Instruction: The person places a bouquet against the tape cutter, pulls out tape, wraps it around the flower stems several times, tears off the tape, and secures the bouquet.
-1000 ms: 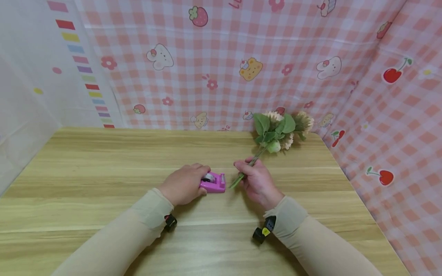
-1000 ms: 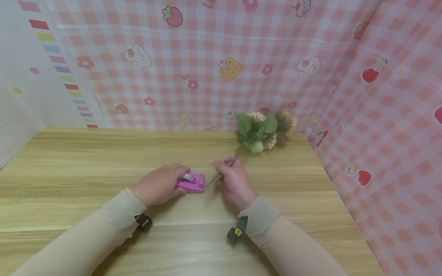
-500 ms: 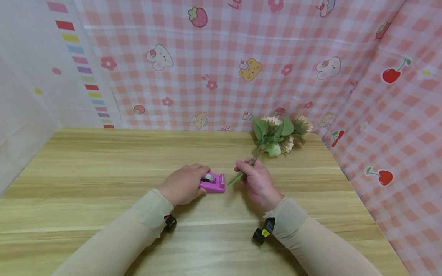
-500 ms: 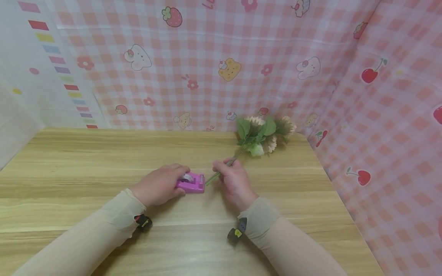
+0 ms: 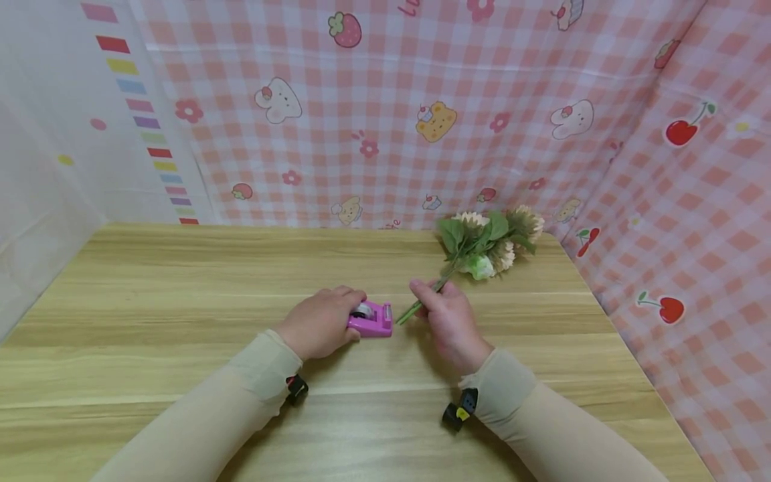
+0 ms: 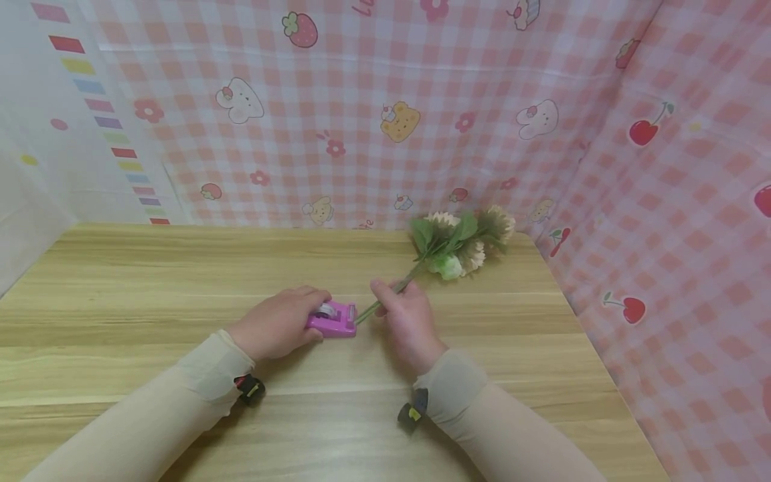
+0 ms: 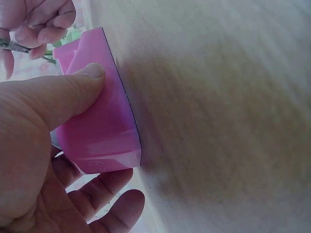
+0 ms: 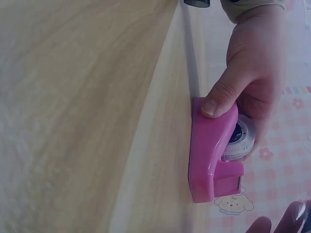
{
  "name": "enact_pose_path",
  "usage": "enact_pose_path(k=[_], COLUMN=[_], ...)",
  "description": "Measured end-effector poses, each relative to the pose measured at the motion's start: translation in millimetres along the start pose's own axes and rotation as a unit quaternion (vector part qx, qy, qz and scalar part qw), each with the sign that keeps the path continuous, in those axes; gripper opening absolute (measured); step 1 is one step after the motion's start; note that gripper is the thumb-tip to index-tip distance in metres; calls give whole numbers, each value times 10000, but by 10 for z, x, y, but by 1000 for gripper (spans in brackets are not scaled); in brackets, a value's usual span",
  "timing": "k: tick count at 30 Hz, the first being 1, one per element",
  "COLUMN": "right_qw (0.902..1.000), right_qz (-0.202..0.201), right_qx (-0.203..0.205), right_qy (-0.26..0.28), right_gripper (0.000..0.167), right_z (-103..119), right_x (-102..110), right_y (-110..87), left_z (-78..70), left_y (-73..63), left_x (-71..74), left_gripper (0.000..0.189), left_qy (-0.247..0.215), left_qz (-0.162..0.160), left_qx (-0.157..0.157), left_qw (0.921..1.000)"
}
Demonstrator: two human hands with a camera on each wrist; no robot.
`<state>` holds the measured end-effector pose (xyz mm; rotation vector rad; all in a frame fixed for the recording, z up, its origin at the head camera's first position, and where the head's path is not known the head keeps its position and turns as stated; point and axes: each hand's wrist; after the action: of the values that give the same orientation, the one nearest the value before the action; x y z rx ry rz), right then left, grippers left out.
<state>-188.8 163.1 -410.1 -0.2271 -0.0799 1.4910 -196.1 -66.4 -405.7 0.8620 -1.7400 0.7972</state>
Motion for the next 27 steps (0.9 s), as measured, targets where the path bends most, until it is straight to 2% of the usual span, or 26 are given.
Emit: enact_pose_path(k=[7, 12, 15, 22, 27], right_qw=[9997, 9935, 9851, 9657, 9412], right_qz=[107, 229, 456, 1173, 1667], right_qx=[-69, -178, -170, -425, -700], right_qy=[-202, -1099, -1651, -2277, -2855], right_gripper=[21, 25, 28, 32, 34], right_z=[-15, -25, -33, -23, 1], right_x=[9, 49, 98, 263, 381], right_y=[-40, -124, -193, -352, -445], left_z=[-6, -10, -11, 2, 3], left_y=[-10, -15, -15, -6, -1], left_x=[7, 13, 9, 9, 18], left_gripper=[69, 69, 69, 70, 70], left_qy=[-5, -7, 14, 115, 85], left_qz=[-21, -20, -31, -45, 19], left_qx=[-27, -25, -45, -108, -96], left_qw=[10000, 10000, 10000, 9999, 9999])
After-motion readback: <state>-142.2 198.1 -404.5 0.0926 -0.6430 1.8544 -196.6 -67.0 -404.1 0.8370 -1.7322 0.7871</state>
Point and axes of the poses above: each hand's wrist, its own y-axis towards the middle knuckle, its own x-axis out of the back of the hand, z = x × y, and after that the axes turned 3 degrees about z, right-handed
